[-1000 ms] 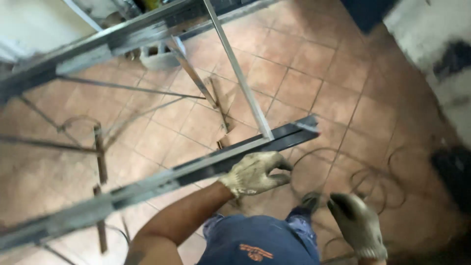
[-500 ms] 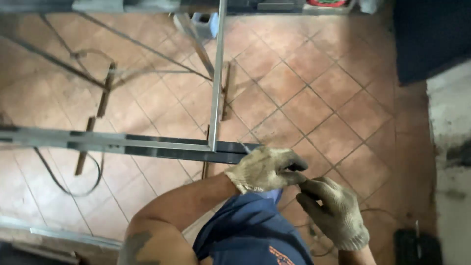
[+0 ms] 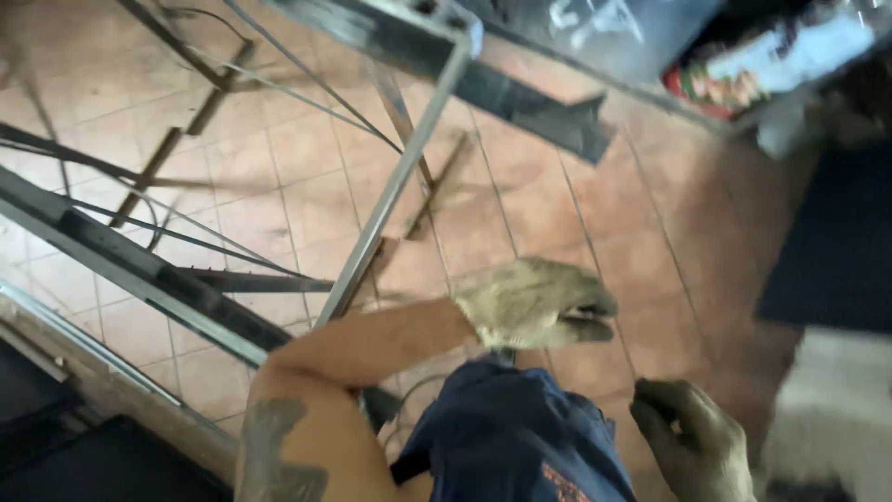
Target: Measuring and marking metal frame components using a tape measure
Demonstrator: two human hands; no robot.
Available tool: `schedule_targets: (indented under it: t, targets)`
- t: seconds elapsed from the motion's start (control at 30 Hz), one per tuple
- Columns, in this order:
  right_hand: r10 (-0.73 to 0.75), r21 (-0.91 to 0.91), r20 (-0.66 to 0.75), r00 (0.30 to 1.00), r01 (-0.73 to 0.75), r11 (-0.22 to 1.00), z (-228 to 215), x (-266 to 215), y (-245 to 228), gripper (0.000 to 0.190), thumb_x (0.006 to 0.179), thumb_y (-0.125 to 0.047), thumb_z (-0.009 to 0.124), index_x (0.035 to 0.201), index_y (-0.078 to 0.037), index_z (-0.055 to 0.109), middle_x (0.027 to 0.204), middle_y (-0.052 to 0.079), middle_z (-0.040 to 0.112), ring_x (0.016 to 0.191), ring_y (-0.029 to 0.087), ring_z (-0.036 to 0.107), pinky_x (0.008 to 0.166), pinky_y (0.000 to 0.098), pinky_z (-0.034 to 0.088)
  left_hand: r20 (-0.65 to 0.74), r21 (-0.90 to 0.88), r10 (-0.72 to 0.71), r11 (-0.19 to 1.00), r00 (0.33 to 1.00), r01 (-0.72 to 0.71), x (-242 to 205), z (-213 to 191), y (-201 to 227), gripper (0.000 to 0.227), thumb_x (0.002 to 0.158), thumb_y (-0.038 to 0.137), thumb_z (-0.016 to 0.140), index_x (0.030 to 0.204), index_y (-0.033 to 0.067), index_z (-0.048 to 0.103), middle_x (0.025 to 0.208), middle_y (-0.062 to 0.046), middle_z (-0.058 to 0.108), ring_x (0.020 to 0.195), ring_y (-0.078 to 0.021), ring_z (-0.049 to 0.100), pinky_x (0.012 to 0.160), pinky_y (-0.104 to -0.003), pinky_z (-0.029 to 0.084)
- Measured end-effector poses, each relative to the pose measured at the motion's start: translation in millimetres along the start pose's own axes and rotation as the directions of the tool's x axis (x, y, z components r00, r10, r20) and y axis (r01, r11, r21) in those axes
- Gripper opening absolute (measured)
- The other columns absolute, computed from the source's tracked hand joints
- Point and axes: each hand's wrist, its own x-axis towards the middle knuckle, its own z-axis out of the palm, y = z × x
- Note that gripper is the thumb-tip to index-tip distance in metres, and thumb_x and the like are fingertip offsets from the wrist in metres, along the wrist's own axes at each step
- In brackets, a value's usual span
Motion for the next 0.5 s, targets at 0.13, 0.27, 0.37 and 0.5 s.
schedule_targets:
  t: [0.13, 0.27, 0.37, 0.5]
  targets:
    - [0.169, -0.059, 0.100, 0.980, -0.164, 0.985, -22, 93, 68, 0.023, 0.082, -0.017, 0.079, 0.105, -0.021, 0.080, 0.096, -0.008, 0.080, 0.074, 0.009, 0.068, 0.072, 0.0251, 0.052, -0.140, -0.092, -0.191, 0.979, 0.972, 0.179, 32, -10, -29, 0.032, 0.091, 0.046, 0.061, 0.110, 0.0218, 0.070, 0.108, 0.002, 0.075, 0.102, -0.0182, 0.073, 0.089, -0.032, 0.053]
    - [-0.272, 0.016, 0.213, 0.939, 0.275, 0.961, -52, 214, 155, 0.026, 0.090, -0.016, 0.072, 0.115, -0.012, 0.075, 0.107, 0.001, 0.078, 0.086, 0.011, 0.074, 0.078, 0.0242, 0.055, -0.352, -0.090, -0.378, 0.924, 0.857, 0.371, 87, -10, -69, 0.036, 0.089, 0.044, 0.060, 0.113, 0.0197, 0.072, 0.113, 0.000, 0.076, 0.104, -0.0206, 0.073, 0.089, -0.034, 0.053]
    - [-0.251, 0.007, 0.278, 0.927, 0.259, 0.966, -68, 317, 241, 0.027, 0.094, -0.021, 0.071, 0.121, -0.015, 0.074, 0.120, 0.001, 0.076, 0.095, 0.013, 0.074, 0.091, 0.0261, 0.053, -0.387, -0.195, -0.579, 0.812, 0.717, 0.550, 146, -30, -98, 0.036, 0.088, 0.049, 0.059, 0.093, 0.0135, 0.063, 0.089, -0.007, 0.074, 0.081, -0.0296, 0.072, 0.069, -0.041, 0.050]
    - [-0.354, 0.063, 0.311, 0.882, 0.352, 0.934, -108, 459, 255, 0.024, 0.095, -0.012, 0.078, 0.118, -0.008, 0.075, 0.112, 0.008, 0.076, 0.093, 0.019, 0.072, 0.085, 0.0320, 0.054, -0.502, -0.249, -0.704, 0.675, 0.504, 0.695, 214, -40, -136, 0.036, 0.093, 0.041, 0.056, 0.124, 0.0253, 0.066, 0.113, -0.003, 0.077, 0.102, -0.0263, 0.074, 0.081, -0.041, 0.056]
